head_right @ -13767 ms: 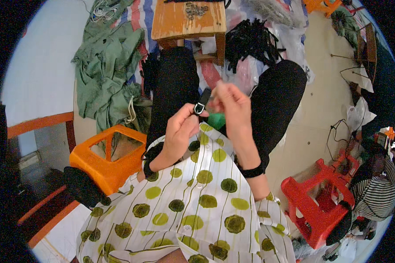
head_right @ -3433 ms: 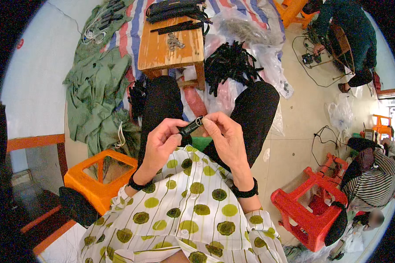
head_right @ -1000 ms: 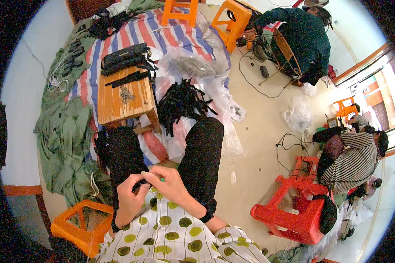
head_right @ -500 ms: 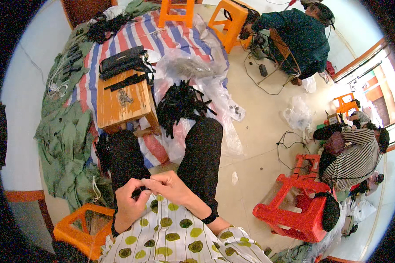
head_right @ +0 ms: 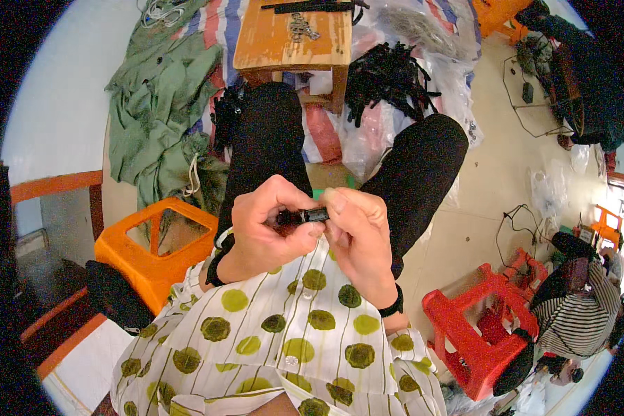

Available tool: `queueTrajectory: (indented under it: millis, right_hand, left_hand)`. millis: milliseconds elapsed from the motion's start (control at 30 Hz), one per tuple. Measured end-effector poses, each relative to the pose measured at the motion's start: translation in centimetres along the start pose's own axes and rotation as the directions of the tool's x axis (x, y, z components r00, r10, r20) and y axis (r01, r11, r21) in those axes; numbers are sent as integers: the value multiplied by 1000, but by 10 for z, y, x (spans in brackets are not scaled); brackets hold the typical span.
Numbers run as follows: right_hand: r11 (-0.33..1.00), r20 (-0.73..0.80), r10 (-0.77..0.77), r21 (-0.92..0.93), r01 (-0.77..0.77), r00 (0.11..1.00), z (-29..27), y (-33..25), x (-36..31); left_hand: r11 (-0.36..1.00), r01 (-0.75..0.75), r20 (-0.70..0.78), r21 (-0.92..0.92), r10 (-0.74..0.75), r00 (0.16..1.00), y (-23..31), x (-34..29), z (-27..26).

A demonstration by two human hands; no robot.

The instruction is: The person threads black straps through small metal buckles by hand, occasionally picking up new straps from a wooden stool and placing the assembled pieces back down.

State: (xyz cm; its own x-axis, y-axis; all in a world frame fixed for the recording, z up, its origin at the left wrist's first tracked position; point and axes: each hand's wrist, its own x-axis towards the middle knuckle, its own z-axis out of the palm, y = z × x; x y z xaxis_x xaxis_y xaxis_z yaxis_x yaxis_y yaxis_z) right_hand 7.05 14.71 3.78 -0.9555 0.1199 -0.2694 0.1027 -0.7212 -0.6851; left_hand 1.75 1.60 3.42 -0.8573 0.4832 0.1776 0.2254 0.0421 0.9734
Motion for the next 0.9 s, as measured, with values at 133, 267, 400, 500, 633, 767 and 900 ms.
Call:
queueTrajectory:
  millis: [133, 267, 400, 500, 633, 767, 900]
  right_hand:
    - [997, -61, 16, 71, -12, 998, 1, 7, -7]
    - [996, -45, 19, 93, -15, 999, 1, 8, -4]
    - [946, -43, -92, -316, 73, 995, -1, -11, 3]
    - [885, 43, -153, -439, 156, 987, -1, -20, 5]
    - [813, 57, -77, -575, 96, 995, -6, -12, 7]
    - [919, 96, -11, -390, 48, 995, 5, -7, -1]
    - [997, 21, -41, -71, 43, 999, 7, 14, -3]
  left_hand:
    - [992, 26, -2, -125, -26, 1000, -2, -7, 0]
    - [986, -86, -36, -143, 81, 996, -9, -5, 0]
    - [986, -165, 1, 3, 165, 986, -2, 7, -3]
    - [945, -324, -28, 49, 325, 945, -1, 17, 2]
    - [960, -217, 67, 176, 208, 976, -2, 11, -6]
    - [895, 83, 37, -438, -74, 997, 2, 0, -1]
    - [884, 136, 97, -448, -103, 990, -11, -3, -5]
